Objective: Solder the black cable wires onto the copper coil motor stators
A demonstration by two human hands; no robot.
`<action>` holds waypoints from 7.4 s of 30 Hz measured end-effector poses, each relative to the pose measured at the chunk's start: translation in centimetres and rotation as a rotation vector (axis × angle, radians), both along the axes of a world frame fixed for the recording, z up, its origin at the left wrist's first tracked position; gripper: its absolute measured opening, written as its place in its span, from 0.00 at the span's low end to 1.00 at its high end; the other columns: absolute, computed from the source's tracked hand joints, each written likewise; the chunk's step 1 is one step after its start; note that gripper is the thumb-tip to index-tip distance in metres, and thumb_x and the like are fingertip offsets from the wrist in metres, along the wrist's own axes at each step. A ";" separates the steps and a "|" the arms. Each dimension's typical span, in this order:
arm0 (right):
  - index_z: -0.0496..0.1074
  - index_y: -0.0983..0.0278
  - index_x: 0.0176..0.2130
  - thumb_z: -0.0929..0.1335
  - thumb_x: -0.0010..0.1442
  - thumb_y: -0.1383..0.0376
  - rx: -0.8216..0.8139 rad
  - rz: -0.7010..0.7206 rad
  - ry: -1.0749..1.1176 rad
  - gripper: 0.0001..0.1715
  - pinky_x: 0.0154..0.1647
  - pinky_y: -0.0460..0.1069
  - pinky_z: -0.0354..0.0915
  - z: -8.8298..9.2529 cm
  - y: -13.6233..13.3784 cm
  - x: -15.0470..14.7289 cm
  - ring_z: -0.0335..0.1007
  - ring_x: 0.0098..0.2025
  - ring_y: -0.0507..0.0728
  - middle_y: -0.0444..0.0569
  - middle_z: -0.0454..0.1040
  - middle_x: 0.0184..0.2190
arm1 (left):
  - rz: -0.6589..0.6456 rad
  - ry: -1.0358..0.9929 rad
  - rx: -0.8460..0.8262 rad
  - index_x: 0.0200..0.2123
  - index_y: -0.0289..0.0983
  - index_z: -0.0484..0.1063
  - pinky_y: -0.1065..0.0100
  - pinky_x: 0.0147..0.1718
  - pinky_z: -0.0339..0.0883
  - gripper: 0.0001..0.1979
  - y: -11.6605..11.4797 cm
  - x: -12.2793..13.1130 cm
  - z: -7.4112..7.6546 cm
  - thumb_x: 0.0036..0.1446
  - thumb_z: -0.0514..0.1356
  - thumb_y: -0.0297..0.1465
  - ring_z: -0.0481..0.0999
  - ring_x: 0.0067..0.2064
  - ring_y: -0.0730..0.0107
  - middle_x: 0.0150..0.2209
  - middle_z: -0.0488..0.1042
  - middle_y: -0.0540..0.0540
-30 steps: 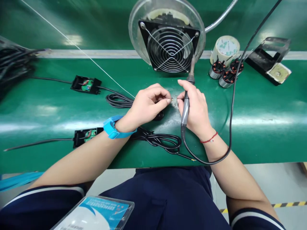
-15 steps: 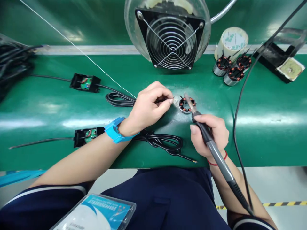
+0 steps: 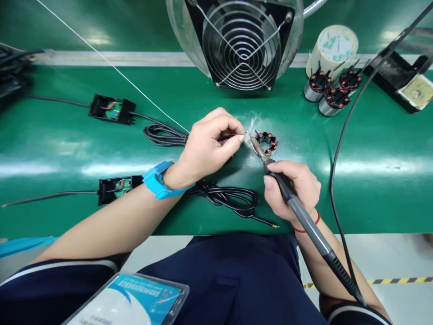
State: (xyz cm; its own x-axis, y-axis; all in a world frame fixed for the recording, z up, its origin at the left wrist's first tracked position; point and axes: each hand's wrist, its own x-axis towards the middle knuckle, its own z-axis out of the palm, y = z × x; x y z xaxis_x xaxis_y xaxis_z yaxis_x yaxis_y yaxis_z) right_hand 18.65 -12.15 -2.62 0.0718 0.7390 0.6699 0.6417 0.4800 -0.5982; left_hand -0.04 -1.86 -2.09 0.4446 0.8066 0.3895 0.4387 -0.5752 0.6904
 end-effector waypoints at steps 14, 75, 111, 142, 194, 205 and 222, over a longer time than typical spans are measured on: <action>0.74 0.58 0.44 0.71 0.63 0.58 -0.006 -0.045 0.019 0.10 0.26 0.49 0.71 -0.1 -0.1 -0.1 0.75 0.25 0.53 0.43 0.77 0.29 | -0.004 0.002 -0.039 0.31 0.37 0.70 0.64 0.36 0.70 0.06 -0.1 0.2 0.0 0.57 0.56 0.22 0.70 0.34 0.70 0.33 0.72 0.48; 0.59 0.55 0.57 0.67 0.59 0.69 -0.158 0.067 -0.051 0.28 0.43 0.55 0.68 -0.8 5.1 -1.9 0.73 0.37 0.57 0.41 0.75 0.35 | -0.150 -0.412 -0.862 0.29 0.35 0.66 0.76 0.18 0.55 0.07 -0.2 0.3 2.3 0.54 0.63 0.26 0.62 0.19 0.84 0.25 0.70 0.53; 0.62 0.55 0.58 0.63 0.58 0.73 -0.272 0.240 -0.164 0.29 0.47 0.57 0.63 0.4 4.7 -0.1 0.73 0.47 0.60 0.45 0.79 0.45 | -0.057 -0.251 -1.133 0.22 0.35 0.63 0.72 0.21 0.41 0.13 0.1 0.4 3.1 0.60 0.56 0.25 0.49 0.21 0.82 0.19 0.55 0.57; 0.73 0.55 0.48 0.70 0.64 0.58 -0.076 -0.118 0.115 0.12 0.32 0.53 0.73 0.0 -1.2 -0.7 0.74 0.33 0.56 0.48 0.76 0.38 | 0.032 -0.100 -0.743 0.24 0.35 0.65 0.71 0.28 0.52 0.08 -0.3 1.0 2.5 0.56 0.56 0.25 0.58 0.26 0.77 0.23 0.63 0.53; 0.67 0.54 0.53 0.68 0.61 0.64 -0.406 0.201 -0.258 0.20 0.50 0.62 0.68 2.9 4.4 1.7 0.74 0.44 0.63 0.45 0.78 0.39 | -0.003 -0.035 -0.600 0.25 0.35 0.67 0.71 0.29 0.54 0.07 0.1 0.9 2.2 0.55 0.55 0.26 0.63 0.28 0.75 0.24 0.67 0.52; 0.64 0.55 0.50 0.65 0.57 0.71 -0.332 0.056 -0.408 0.22 0.51 0.60 0.61 0.8 5.2 -0.1 0.69 0.42 0.62 0.43 0.76 0.33 | -0.045 -0.069 -0.583 0.26 0.35 0.67 0.71 0.30 0.55 0.08 0.2 0.8 1.9 0.57 0.55 0.27 0.64 0.29 0.75 0.25 0.68 0.53; 0.61 0.55 0.54 0.68 0.61 0.65 -0.502 0.322 -0.031 0.23 0.39 0.51 0.70 1.5 5.2 -0.5 0.72 0.32 0.53 0.38 0.72 0.32 | -0.085 -0.173 -0.728 0.26 0.34 0.68 0.70 0.28 0.53 0.06 0.1 0.1 2.7 0.55 0.57 0.24 0.60 0.27 0.77 0.24 0.65 0.53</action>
